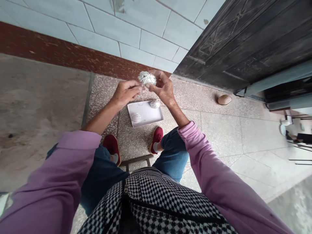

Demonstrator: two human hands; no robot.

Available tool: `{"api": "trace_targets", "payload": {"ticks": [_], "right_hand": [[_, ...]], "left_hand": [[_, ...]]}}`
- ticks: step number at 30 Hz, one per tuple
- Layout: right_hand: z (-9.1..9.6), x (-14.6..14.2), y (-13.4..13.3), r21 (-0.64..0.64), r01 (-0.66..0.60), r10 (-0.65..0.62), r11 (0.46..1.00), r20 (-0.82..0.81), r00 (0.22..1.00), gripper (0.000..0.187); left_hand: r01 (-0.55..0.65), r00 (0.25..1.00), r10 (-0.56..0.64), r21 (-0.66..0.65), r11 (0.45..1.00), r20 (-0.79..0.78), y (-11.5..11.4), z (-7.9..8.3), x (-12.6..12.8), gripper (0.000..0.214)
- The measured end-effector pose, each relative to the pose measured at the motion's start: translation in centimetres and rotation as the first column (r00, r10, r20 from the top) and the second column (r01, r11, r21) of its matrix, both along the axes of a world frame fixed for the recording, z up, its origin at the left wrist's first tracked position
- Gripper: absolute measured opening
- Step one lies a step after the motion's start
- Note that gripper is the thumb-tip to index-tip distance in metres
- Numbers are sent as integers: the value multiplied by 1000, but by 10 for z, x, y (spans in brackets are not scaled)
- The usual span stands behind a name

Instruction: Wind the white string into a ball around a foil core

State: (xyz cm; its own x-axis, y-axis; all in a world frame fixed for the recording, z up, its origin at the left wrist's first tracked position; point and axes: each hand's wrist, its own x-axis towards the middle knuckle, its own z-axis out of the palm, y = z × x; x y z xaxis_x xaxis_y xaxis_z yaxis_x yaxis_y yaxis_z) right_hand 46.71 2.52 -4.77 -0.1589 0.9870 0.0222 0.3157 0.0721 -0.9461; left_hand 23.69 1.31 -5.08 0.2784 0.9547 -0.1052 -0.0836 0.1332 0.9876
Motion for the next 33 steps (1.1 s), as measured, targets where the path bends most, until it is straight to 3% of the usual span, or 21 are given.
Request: {"api": "trace_targets", "payload": {"ticks": [2,5,8,10,13,17,23,28,33], "right_hand": [[-7,7,6,81,21,-32,996,125,992,83],[-11,13,7,143,-49,3,989,309,951,60],[-6,10,-1,96,-164,102,982,461,882,38],[0,6,-8,48,-242,188,969,492,850,39],[8,3,-13,-27,-311,296,950,400,868,38],[7,7,-9,-171,-358,378,918,99,921,42],[-6,14,-3,-183,-396,357,900,-210,910,92],[-5,10,-7,-157,-397,351,904,-256,901,94],[-1,5,-6,-107,-233,206,967,-217,954,95]], "left_hand": [[47,993,-36,101,994,-115,-6,0,4,23],[115,970,-68,196,974,-232,-11,3,6,27],[135,953,-59,242,961,-296,-8,9,-2,20],[108,944,-13,273,956,-329,-2,14,-11,15],[106,927,1,264,959,-376,6,17,-24,15],[140,938,-80,158,977,-337,14,10,-31,24],[106,991,-107,-14,994,-82,17,5,-24,30],[51,998,-39,-237,970,55,13,13,-15,17],[55,998,-50,-183,982,29,6,10,-3,28]]}}
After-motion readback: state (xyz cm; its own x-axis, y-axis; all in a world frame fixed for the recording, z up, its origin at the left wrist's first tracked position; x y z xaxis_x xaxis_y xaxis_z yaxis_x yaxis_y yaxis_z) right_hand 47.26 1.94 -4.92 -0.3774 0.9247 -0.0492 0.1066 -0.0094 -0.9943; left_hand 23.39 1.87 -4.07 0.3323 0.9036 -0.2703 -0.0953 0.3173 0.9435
